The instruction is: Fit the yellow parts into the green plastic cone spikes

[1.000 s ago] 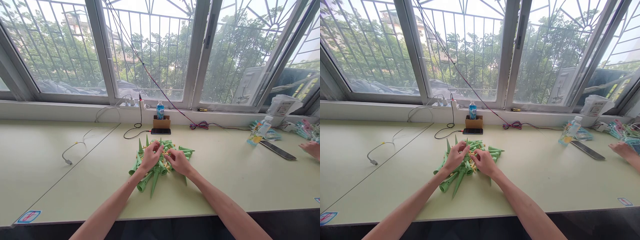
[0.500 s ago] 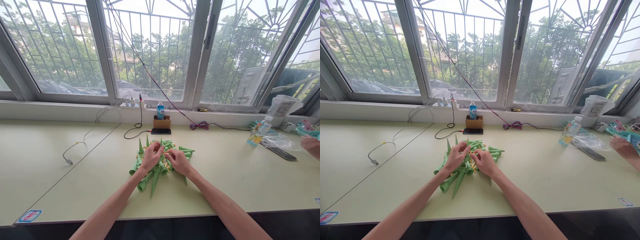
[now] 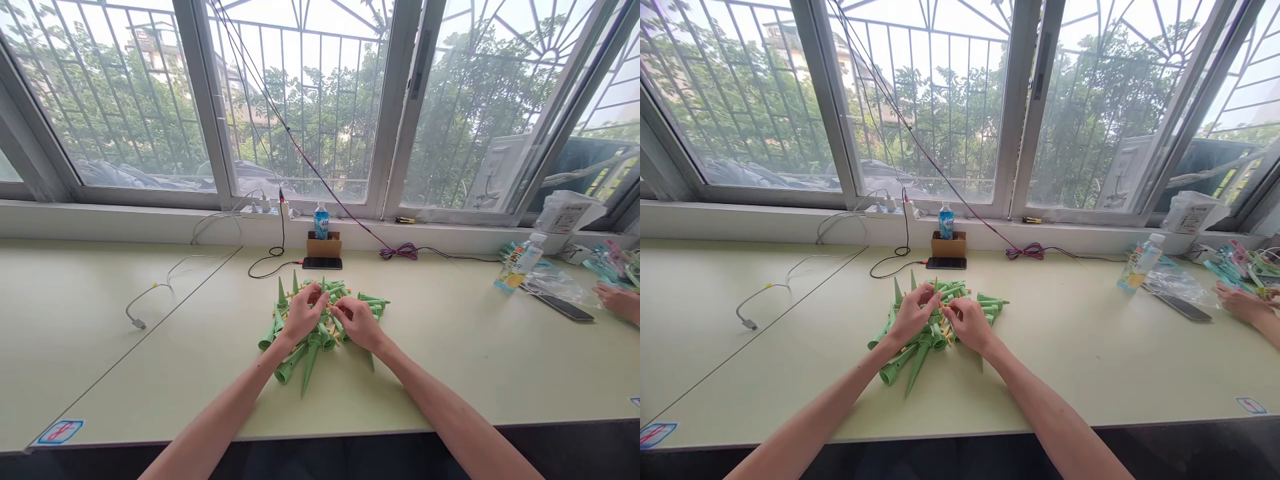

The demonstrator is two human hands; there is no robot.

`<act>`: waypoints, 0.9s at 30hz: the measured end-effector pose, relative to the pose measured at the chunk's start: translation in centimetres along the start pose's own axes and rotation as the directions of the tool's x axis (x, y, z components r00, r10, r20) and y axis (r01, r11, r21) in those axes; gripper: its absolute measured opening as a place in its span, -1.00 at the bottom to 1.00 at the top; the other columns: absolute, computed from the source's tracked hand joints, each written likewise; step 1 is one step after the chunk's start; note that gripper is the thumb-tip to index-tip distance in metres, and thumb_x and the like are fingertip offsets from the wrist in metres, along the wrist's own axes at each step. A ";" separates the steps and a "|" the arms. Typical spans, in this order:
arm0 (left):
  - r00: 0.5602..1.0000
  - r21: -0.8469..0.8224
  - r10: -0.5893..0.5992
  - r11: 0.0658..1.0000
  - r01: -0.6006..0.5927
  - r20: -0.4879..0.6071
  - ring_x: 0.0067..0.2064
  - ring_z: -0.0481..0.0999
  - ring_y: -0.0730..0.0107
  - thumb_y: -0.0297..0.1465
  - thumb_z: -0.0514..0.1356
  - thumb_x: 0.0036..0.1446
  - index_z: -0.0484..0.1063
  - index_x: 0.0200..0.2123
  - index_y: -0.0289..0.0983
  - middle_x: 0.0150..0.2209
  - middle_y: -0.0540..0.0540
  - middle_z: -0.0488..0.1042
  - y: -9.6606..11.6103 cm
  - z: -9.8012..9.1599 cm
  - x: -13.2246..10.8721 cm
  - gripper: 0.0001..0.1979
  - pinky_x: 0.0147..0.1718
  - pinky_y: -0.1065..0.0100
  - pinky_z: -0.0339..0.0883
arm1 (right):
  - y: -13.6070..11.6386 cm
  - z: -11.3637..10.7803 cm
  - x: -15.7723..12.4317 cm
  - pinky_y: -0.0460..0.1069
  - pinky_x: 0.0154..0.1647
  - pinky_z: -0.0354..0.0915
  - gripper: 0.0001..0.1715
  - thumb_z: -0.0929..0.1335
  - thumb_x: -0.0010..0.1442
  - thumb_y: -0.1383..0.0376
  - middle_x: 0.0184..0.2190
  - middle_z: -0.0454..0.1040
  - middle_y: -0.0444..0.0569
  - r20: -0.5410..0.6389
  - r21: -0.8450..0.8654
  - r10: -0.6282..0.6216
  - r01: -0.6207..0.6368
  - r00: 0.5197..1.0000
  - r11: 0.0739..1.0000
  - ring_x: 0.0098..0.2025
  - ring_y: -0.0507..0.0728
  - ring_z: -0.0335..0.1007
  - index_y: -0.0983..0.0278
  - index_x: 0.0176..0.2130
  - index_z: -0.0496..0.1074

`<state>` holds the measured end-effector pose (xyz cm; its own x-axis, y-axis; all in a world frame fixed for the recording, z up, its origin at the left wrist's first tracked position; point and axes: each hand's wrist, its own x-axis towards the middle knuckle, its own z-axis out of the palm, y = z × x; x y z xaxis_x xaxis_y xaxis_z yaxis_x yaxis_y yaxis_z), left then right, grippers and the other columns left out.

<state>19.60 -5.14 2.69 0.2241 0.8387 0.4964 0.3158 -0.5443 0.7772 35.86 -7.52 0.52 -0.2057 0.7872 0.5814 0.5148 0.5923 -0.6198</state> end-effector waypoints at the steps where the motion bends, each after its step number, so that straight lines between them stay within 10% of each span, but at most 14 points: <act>1: 1.000 0.002 0.001 1.000 -0.001 0.000 -0.47 0.36 0.42 -0.17 0.10 0.19 0.23 -0.43 -0.23 -0.53 0.03 0.33 0.0 0.0 0.0 -0.73 -0.48 0.43 0.16 | 0.0 0.0 0.0 -0.08 -0.48 0.07 -0.61 0.23 0.30 0.14 -0.59 0.28 -0.14 0.001 -0.008 0.002 -0.002 1.000 1.000 -0.53 0.02 0.12 0.28 -0.46 0.38; 27: 1.000 0.001 0.001 1.000 -0.001 -0.017 -0.50 0.28 0.46 -0.21 0.11 0.19 0.21 -0.45 -0.24 -0.55 0.06 0.26 0.3 0.0 0.0 -0.74 -0.50 0.44 0.13 | -0.1 -0.1 0.1 -0.04 -0.34 0.30 -0.85 0.30 0.25 0.27 -0.30 0.50 -0.02 -0.022 0.123 -0.020 0.022 1.000 0.992 -0.34 0.08 0.36 0.28 -0.23 0.43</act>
<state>19.69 -5.29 2.89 0.2087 0.8381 0.5040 0.3162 -0.5455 0.7762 35.88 -7.52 0.67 -0.1969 0.7714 0.6052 0.4039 0.6263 -0.6668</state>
